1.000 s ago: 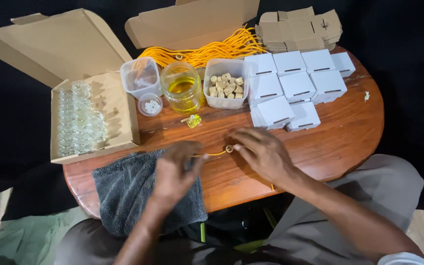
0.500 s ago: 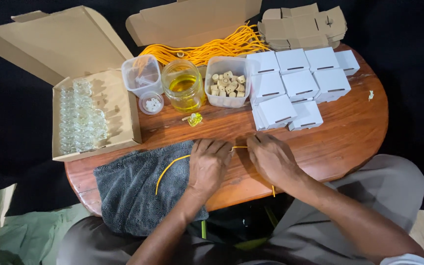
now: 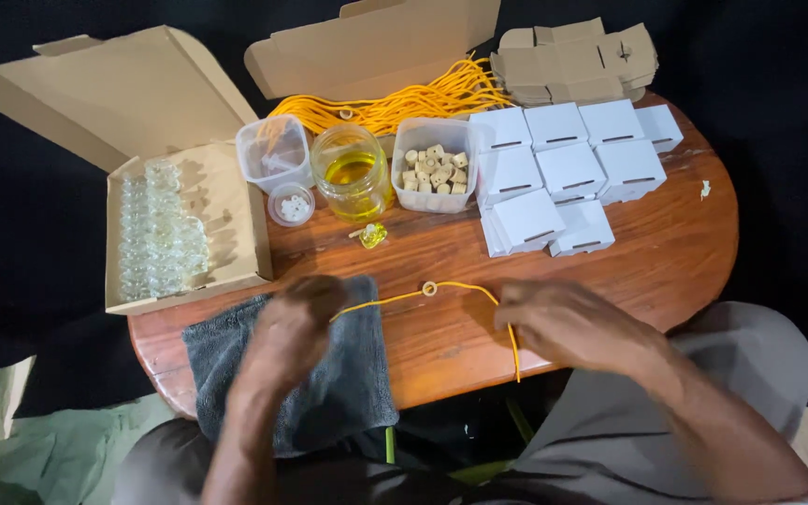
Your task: Filling small glass bottles with liquid using a syringe and attaching wooden caps with yellow cords.
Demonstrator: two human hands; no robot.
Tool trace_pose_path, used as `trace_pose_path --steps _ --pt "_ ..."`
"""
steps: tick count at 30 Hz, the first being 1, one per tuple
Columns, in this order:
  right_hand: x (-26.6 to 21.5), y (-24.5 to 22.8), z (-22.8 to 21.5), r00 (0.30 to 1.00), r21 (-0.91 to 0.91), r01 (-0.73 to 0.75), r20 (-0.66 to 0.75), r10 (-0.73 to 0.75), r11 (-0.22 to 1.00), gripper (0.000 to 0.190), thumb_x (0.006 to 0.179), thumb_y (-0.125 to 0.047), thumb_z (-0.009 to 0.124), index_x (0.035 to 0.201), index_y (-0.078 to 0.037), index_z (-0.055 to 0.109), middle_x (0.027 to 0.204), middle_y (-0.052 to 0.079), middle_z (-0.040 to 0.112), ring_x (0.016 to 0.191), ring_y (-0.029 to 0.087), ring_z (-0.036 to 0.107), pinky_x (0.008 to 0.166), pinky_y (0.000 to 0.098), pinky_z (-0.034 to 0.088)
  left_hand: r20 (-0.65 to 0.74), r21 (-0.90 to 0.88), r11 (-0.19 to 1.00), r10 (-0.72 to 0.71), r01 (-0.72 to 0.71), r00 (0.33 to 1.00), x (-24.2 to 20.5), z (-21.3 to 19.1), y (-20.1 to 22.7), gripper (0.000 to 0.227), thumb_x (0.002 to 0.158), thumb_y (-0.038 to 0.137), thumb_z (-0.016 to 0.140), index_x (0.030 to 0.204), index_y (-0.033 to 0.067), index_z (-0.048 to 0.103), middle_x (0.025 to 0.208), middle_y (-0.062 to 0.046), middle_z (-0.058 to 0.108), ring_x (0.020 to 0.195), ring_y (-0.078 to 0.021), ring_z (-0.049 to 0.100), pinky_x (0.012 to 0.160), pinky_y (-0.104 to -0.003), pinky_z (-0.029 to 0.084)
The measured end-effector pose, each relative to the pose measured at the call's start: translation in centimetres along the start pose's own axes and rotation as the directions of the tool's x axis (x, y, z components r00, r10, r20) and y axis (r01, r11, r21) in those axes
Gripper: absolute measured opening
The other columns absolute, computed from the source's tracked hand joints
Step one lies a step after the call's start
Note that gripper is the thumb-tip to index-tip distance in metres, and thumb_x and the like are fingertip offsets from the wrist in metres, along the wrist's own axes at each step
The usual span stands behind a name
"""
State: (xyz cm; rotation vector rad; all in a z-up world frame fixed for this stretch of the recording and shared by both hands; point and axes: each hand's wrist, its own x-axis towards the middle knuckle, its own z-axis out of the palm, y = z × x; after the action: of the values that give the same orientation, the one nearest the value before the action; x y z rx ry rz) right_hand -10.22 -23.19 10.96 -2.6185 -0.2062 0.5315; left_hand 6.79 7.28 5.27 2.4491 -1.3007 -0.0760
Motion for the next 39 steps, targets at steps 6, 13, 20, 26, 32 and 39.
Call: trace_pose_path --steps 6,13,20,26,32,39 --pt "0.3 1.6 2.6 0.982 0.015 0.134 0.134 -0.135 0.991 0.010 0.087 -0.004 0.063 0.090 -0.013 0.059 0.100 0.009 0.060 0.100 0.041 0.064 0.075 0.0493 0.055 0.196 -0.097 0.995 -0.014 0.033 0.981 0.0 -4.5 0.5 0.041 0.092 -0.004 0.051 0.103 0.0167 0.084 0.108 -0.016 0.074 0.098 -0.0437 0.070 0.085 -0.053 0.056" --pt "1.1 3.4 5.0 0.975 0.067 0.221 0.013 -0.222 0.973 0.015 0.092 -0.012 0.059 0.082 -0.021 0.051 0.088 0.004 0.053 0.089 0.036 0.063 0.072 0.0442 0.055 0.250 -0.173 0.974 -0.100 0.146 0.963 -0.5 -1.3 -2.4 0.023 0.086 0.029 0.072 0.105 0.0274 0.083 0.111 -0.014 0.068 0.100 -0.0453 0.065 0.086 -0.056 0.056" --pt "1.7 2.7 6.1 0.955 0.092 0.272 -0.147 -0.257 0.958 0.011 0.099 -0.019 0.052 0.088 -0.021 0.052 0.090 -0.003 0.054 0.092 0.028 0.064 0.079 0.0380 0.056 -0.019 -0.246 0.969 -0.012 0.007 1.000 1.0 -0.9 -0.1 0.008 0.080 0.017 0.081 0.086 0.0207 0.080 0.106 -0.003 0.071 0.100 -0.0311 0.067 0.083 -0.042 0.057" --pt "3.6 0.8 7.5 0.914 0.614 0.192 -0.396 0.089 0.765 0.010 0.098 -0.009 0.063 0.105 -0.004 0.065 0.080 0.014 0.069 0.069 0.029 0.072 0.058 0.0385 0.058 -0.057 -0.855 0.484 -0.445 0.186 0.894 0.9 4.9 5.7 0.018 0.095 -0.001 0.064 0.108 0.0050 0.074 0.089 -0.016 0.079 0.073 -0.0249 0.074 0.069 -0.037 0.063" --pt "5.0 0.0 10.2 0.842 0.887 0.314 -0.425 0.332 0.340 0.017 0.098 -0.003 0.063 0.109 0.008 0.069 0.080 0.017 0.071 0.064 0.021 0.074 0.047 0.0259 0.060 0.077 -0.987 0.088 -0.488 0.137 0.869 0.8 10.9 8.1 0.024 0.095 -0.006 0.062 0.116 -0.0035 0.075 0.088 -0.022 0.077 0.069 -0.0211 0.074 0.064 -0.036 0.069" --pt "5.8 -1.0 11.5 0.817 0.941 0.319 -0.335 0.470 0.117 0.013 0.098 -0.002 0.063 0.105 0.009 0.064 0.082 0.016 0.063 0.063 0.024 0.073 0.049 0.0273 0.061 0.018 -0.964 0.219 -0.513 0.151 0.858 0.5 11.6 9.6 0.016 0.092 0.002 0.073 0.107 0.0008 0.079 0.089 -0.015 0.081 0.086 -0.0134 0.070 0.079 -0.034 0.062"
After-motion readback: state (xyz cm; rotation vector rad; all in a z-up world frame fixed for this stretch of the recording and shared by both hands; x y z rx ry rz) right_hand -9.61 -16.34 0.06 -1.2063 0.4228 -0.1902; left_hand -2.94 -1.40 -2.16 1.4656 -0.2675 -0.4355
